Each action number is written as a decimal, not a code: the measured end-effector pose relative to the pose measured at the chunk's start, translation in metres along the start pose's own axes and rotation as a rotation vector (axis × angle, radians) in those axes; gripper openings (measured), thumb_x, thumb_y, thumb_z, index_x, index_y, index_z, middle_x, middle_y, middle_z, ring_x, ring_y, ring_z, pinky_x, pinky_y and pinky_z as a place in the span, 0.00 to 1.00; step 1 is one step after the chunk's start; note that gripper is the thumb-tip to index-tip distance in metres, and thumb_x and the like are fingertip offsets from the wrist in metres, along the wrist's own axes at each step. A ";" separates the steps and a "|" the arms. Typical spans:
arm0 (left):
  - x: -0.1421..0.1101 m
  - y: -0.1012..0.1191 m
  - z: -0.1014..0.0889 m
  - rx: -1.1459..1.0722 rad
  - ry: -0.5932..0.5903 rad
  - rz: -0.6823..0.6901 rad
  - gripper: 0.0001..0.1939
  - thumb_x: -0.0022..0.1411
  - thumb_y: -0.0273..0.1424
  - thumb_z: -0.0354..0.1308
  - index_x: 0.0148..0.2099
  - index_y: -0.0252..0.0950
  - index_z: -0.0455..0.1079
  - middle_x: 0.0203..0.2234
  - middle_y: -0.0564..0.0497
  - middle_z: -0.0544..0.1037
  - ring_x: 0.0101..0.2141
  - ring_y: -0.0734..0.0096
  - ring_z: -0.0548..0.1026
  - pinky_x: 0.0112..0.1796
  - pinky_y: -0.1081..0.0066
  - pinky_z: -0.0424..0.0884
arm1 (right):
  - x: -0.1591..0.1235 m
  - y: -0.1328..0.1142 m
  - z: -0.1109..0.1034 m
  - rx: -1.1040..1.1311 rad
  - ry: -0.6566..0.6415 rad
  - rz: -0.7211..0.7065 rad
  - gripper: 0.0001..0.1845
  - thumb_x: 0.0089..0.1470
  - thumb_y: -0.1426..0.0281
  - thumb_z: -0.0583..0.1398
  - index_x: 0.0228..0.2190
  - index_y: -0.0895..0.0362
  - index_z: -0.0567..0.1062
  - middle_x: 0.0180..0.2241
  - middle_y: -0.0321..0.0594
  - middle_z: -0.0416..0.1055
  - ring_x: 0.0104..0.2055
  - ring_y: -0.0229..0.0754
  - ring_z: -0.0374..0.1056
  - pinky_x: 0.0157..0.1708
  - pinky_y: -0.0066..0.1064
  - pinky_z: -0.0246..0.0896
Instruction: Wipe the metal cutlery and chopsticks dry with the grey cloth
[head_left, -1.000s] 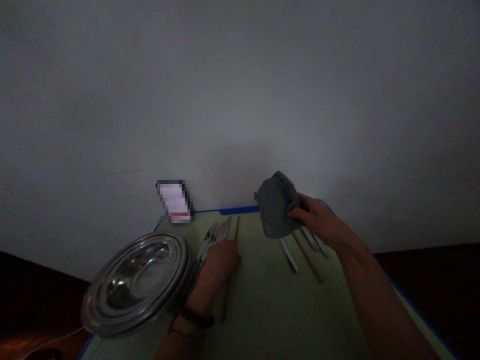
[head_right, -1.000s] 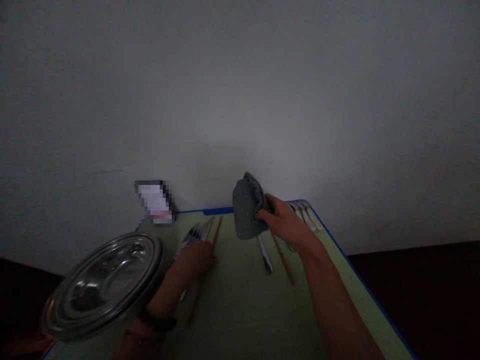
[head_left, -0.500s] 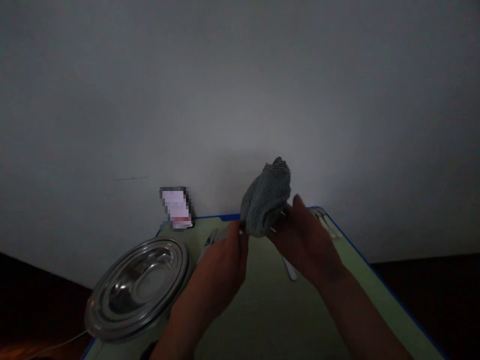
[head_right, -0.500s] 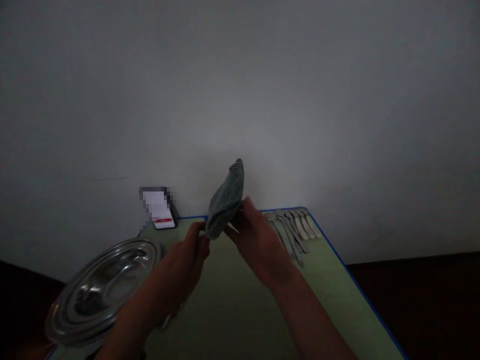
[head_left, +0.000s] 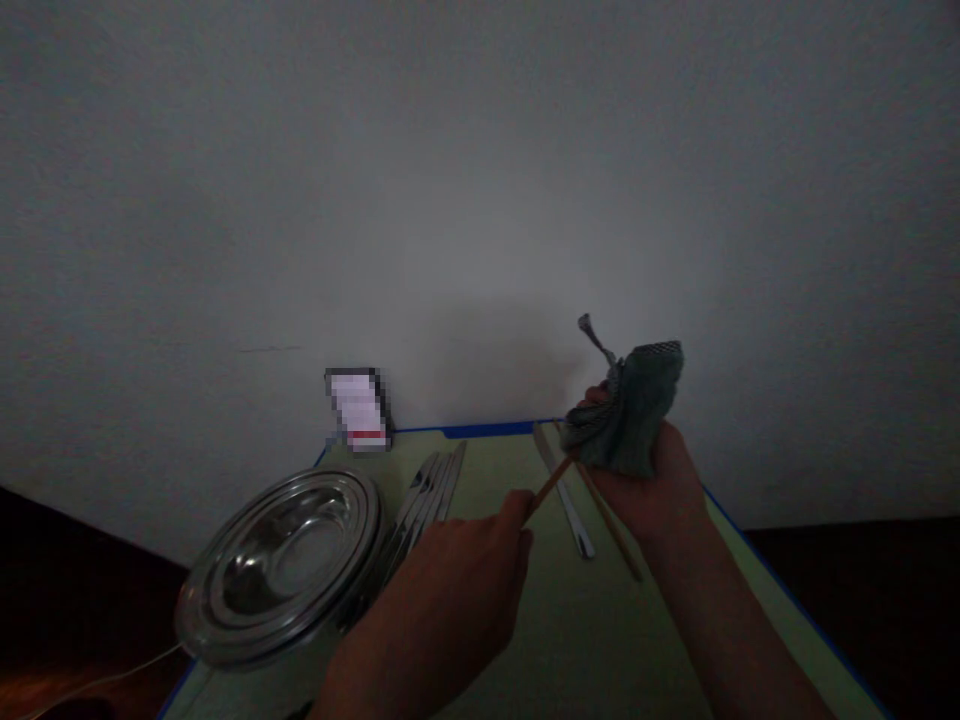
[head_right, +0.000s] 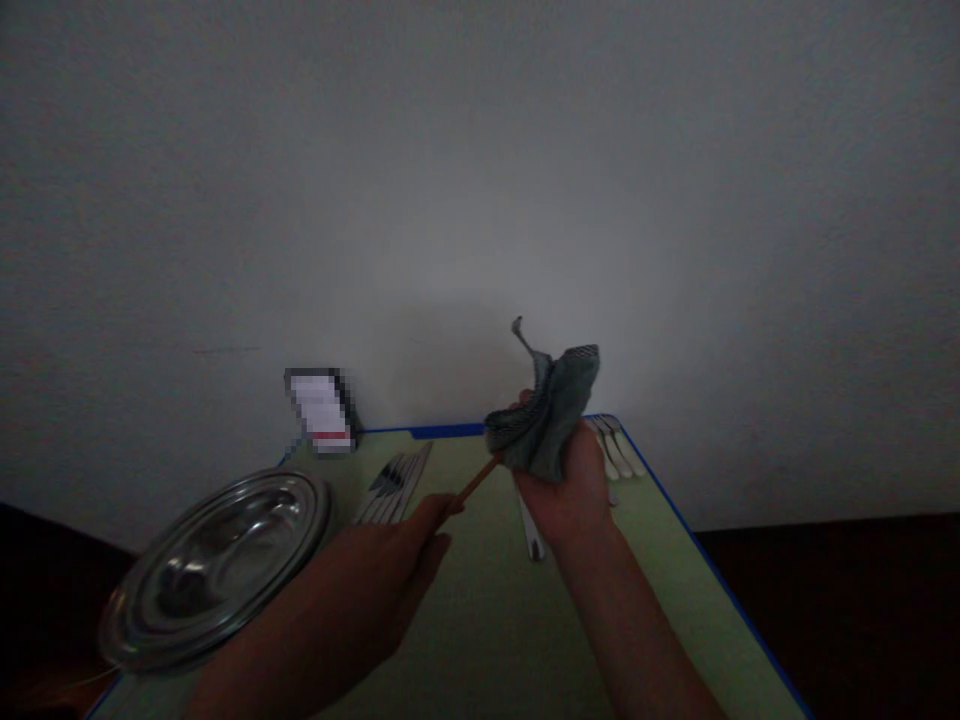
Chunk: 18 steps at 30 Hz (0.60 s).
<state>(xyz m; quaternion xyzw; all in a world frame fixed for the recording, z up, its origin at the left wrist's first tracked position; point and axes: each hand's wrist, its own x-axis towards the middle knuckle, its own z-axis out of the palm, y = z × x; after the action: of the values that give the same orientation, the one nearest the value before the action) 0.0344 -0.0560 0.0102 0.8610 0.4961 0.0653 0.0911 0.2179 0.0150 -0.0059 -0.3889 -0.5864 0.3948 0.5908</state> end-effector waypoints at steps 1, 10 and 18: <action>-0.003 -0.002 -0.002 0.018 -0.013 0.017 0.18 0.65 0.27 0.42 0.56 0.42 0.55 0.28 0.51 0.78 0.25 0.64 0.77 0.22 0.72 0.63 | 0.004 -0.003 -0.005 0.159 0.068 0.005 0.13 0.53 0.62 0.44 0.23 0.51 0.62 0.23 0.36 0.59 0.29 0.41 0.61 0.33 0.37 0.60; 0.002 0.006 -0.005 -0.002 0.290 0.284 0.12 0.66 0.33 0.43 0.50 0.40 0.59 0.21 0.56 0.76 0.20 0.70 0.74 0.23 0.72 0.65 | 0.000 -0.011 0.023 1.013 0.177 0.233 0.11 0.48 0.70 0.53 0.19 0.54 0.54 0.19 0.27 0.43 0.17 0.32 0.43 0.17 0.22 0.47; 0.019 -0.004 0.010 0.043 0.252 0.205 0.16 0.66 0.35 0.40 0.31 0.37 0.65 0.19 0.52 0.75 0.19 0.69 0.73 0.20 0.72 0.58 | -0.021 -0.002 0.075 0.994 0.164 0.547 0.12 0.40 0.70 0.57 0.18 0.54 0.55 0.16 0.27 0.49 0.17 0.30 0.49 0.18 0.22 0.52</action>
<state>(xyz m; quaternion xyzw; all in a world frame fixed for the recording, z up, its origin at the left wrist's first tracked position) 0.0429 -0.0387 -0.0003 0.8938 0.4145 0.1714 0.0027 0.1434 -0.0051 -0.0115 -0.2312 -0.1605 0.7302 0.6226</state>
